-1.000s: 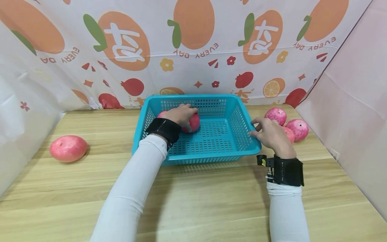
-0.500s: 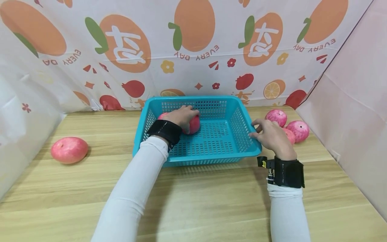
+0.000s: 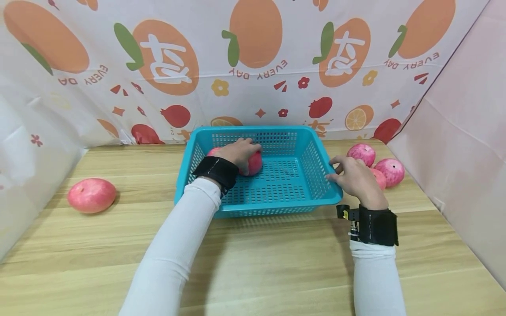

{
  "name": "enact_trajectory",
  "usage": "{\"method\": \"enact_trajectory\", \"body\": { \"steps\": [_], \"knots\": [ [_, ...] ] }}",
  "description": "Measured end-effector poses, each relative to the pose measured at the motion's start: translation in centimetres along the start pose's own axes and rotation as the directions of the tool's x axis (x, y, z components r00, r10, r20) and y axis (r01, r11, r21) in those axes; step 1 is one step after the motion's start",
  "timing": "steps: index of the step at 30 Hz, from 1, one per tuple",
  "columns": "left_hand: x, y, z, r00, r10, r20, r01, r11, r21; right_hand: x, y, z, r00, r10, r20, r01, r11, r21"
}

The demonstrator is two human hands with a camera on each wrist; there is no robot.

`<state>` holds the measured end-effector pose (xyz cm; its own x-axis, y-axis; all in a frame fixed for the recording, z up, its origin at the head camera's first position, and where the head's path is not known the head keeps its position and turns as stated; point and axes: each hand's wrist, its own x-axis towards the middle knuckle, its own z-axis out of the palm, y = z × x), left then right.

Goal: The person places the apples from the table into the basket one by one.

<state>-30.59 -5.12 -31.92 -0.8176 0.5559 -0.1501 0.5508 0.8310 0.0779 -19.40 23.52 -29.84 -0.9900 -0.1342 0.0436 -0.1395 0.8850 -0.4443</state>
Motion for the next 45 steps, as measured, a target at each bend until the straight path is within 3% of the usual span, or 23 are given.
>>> {"method": "enact_trajectory", "body": {
  "steps": [9,16,21,26,34,45],
  "knots": [
    [-0.2,0.4,-0.6,0.999,0.032,-0.005,-0.032,0.998,0.05,-0.2,0.5,0.1,1.0,-0.002,0.009,0.002,1.0,0.012],
    [-0.7,1.1,-2.4,0.995,0.085,-0.06,-0.08,0.994,0.073,-0.2,0.3,0.1,1.0,-0.018,0.0,0.018,1.0,0.009],
    [-1.4,1.4,-3.7,0.994,0.072,-0.084,-0.069,0.997,0.034,-0.2,0.3,-0.1,1.0,-0.016,0.013,0.016,1.0,0.007],
    [-2.0,0.7,-4.2,0.991,0.059,-0.122,-0.06,0.998,-0.002,-0.1,0.3,0.0,1.0,-0.013,0.008,0.013,1.0,0.008],
    [-2.8,-0.4,-4.4,0.981,0.099,-0.17,-0.1,0.995,0.0,-0.1,0.2,0.3,1.0,-0.009,0.01,0.009,1.0,0.011],
    [-3.9,-1.0,-5.1,0.981,0.053,-0.185,-0.063,0.997,-0.053,0.0,0.2,0.0,1.0,-0.008,0.006,0.008,1.0,0.004]
  ]
}}
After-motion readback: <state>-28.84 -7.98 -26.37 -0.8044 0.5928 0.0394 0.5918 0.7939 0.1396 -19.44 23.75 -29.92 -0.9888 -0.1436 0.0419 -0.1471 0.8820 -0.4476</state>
